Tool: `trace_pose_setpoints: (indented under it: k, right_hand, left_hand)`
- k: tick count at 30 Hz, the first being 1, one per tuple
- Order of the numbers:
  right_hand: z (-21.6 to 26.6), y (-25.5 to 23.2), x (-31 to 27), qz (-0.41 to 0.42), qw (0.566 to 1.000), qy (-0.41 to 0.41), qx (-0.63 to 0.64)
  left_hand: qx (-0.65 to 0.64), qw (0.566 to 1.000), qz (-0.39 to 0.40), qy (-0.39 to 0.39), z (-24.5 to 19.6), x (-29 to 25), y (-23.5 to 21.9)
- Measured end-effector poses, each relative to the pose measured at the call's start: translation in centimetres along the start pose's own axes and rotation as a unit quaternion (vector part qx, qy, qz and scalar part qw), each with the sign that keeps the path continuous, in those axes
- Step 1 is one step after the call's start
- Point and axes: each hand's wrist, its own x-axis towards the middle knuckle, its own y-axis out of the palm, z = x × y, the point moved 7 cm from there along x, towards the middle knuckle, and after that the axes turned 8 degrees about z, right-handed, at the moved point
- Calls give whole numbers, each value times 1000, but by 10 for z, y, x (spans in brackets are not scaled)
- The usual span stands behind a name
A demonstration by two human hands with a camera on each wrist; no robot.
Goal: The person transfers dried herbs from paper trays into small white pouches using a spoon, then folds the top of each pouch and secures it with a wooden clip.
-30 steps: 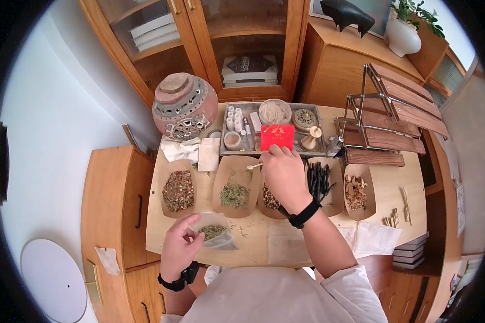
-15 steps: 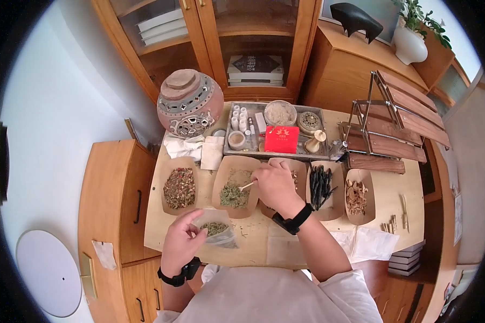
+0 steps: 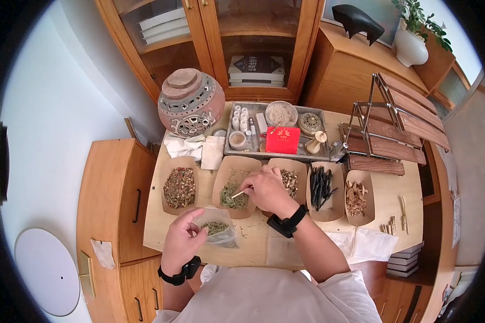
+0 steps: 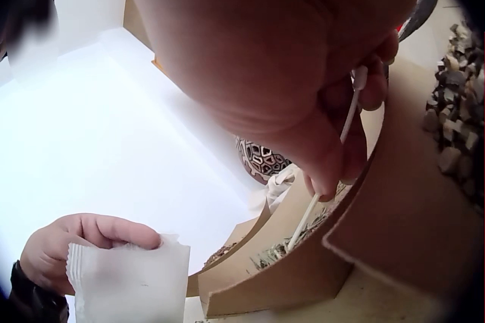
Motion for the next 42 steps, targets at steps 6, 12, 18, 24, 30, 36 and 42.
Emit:
trace_pose_setpoints:
  k: [6,12,18,24,30,36,42]
  right_hand:
    - [-13,2,1,19,998,5,52]
    - [-14,-14,-3,62,977,36,201]
    - [64,-44,-35,-58,983,-173,-6]
    - [48,-55,-31,-166,979,-95,-66]
    - [-11,-34,-3,-179,969,14,-173]
    - [0,-11,10,-76,994,-6,-83]
    - [7,-1,13,-10,999,-30,-39]
  left_hand:
    - [-9,1000,1,-7,0,0,1]
    - [-11,1000,-5,2,4,0,1]
    - [0,1000,-4,-2,4,1,1]
    - [7,1000,-9,-1,0,-1,0]
    - [2,1000,-3,6,0,0,0]
    - [9,1000,0,6,-1,0,0]
    - [5,1000,0,3,0,1,0]
